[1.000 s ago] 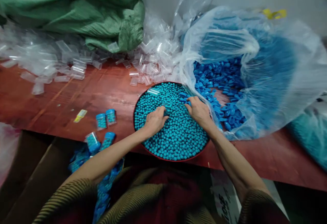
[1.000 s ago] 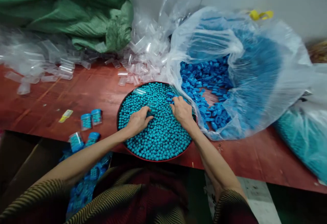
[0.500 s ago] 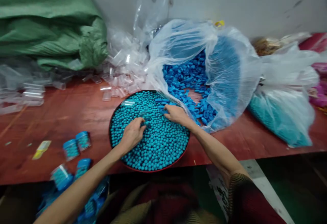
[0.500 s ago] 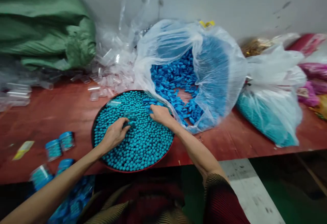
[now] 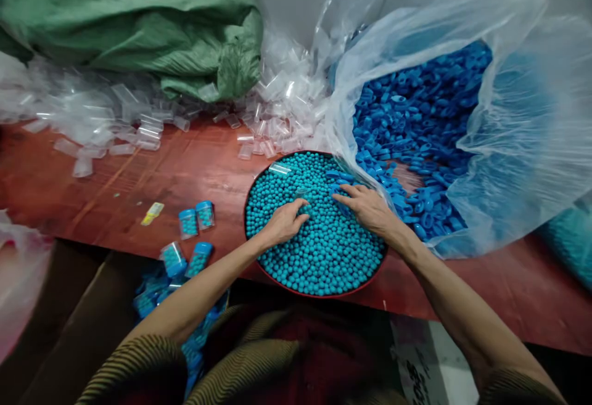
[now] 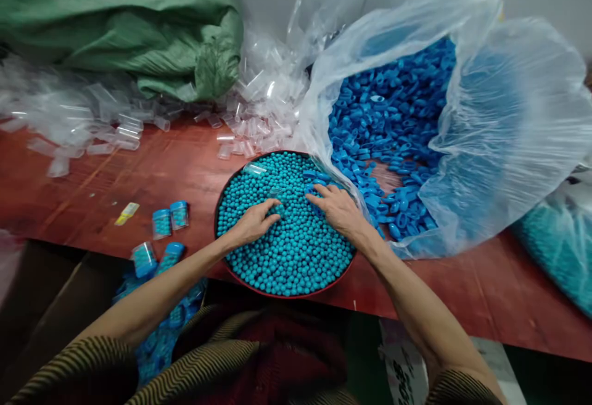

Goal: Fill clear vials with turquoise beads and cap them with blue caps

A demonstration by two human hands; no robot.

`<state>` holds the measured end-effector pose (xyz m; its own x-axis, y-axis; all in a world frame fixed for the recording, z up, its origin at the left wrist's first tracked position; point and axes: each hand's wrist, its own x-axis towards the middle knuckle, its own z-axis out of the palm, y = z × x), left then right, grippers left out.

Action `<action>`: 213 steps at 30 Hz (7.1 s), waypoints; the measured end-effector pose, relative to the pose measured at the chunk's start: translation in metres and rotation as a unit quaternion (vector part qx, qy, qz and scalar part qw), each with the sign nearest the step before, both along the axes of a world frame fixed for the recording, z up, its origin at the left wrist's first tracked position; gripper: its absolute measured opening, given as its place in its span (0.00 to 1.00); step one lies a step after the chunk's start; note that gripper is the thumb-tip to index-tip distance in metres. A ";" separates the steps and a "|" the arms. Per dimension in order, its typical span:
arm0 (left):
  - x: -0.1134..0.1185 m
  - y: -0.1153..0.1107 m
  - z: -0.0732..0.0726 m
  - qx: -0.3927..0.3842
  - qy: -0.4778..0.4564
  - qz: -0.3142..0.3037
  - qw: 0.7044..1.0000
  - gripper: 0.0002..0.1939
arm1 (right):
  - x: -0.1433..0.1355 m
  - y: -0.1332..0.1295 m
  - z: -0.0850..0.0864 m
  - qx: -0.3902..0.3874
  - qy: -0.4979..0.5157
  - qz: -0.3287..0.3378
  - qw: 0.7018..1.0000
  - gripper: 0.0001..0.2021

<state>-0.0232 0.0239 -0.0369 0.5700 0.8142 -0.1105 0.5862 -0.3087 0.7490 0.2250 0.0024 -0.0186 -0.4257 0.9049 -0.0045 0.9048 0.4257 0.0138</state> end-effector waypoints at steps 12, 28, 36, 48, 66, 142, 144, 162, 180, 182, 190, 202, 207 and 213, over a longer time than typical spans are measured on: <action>0.000 0.007 -0.002 -0.111 -0.107 0.036 0.987 0.11 | -0.018 -0.002 -0.006 0.034 -0.007 0.066 0.997 0.14; 0.000 0.003 -0.003 -0.175 -0.202 0.054 0.962 0.10 | -0.061 0.004 0.008 -0.101 0.028 -0.256 0.961 0.16; -0.001 0.004 -0.001 -0.193 -0.189 0.037 0.962 0.10 | -0.046 -0.003 0.005 -0.038 0.139 -0.131 0.981 0.17; -0.003 0.003 0.008 -0.158 -0.191 0.024 0.969 0.10 | -0.035 -0.020 0.006 -0.063 0.283 -0.079 0.954 0.15; 0.004 -0.016 0.023 -0.279 -0.293 0.069 0.912 0.24 | -0.068 -0.042 -0.004 0.111 0.313 -0.003 0.943 0.17; -0.019 -0.047 0.035 -0.119 -0.252 0.062 0.958 0.09 | -0.124 -0.070 -0.007 0.055 0.285 -0.011 0.957 0.41; -0.017 -0.049 0.037 -0.124 -0.255 0.080 0.956 0.08 | -0.127 -0.069 -0.005 0.070 0.272 -0.011 0.960 0.42; -0.138 -0.025 0.040 0.183 0.278 0.306 0.892 0.21 | -0.027 0.010 0.001 0.024 -0.037 -0.250 0.967 0.15; 0.008 -0.002 0.002 0.100 0.117 0.094 0.984 0.14 | 0.001 -0.003 0.006 -0.012 0.318 -0.243 0.916 0.16; 0.013 -0.003 0.003 0.100 0.141 0.095 0.980 0.14 | -0.004 -0.001 0.009 -0.033 0.229 -0.294 0.927 0.20; 0.019 -0.004 0.007 0.106 0.148 0.107 0.977 0.13 | -0.062 0.000 0.009 -0.092 0.006 -0.265 0.960 0.19; 0.009 0.016 0.006 -0.006 0.019 0.030 0.999 0.11 | -0.049 -0.005 -0.013 -0.066 0.039 -0.152 0.985 0.13; 0.005 0.019 0.003 -0.060 -0.057 0.039 0.996 0.06 | -0.043 -0.004 -0.005 -0.005 0.046 -0.162 0.986 0.11; 0.005 0.021 0.001 -0.138 -0.140 0.044 0.979 0.05 | -0.065 -0.008 0.009 -0.032 0.081 -0.110 0.990 0.11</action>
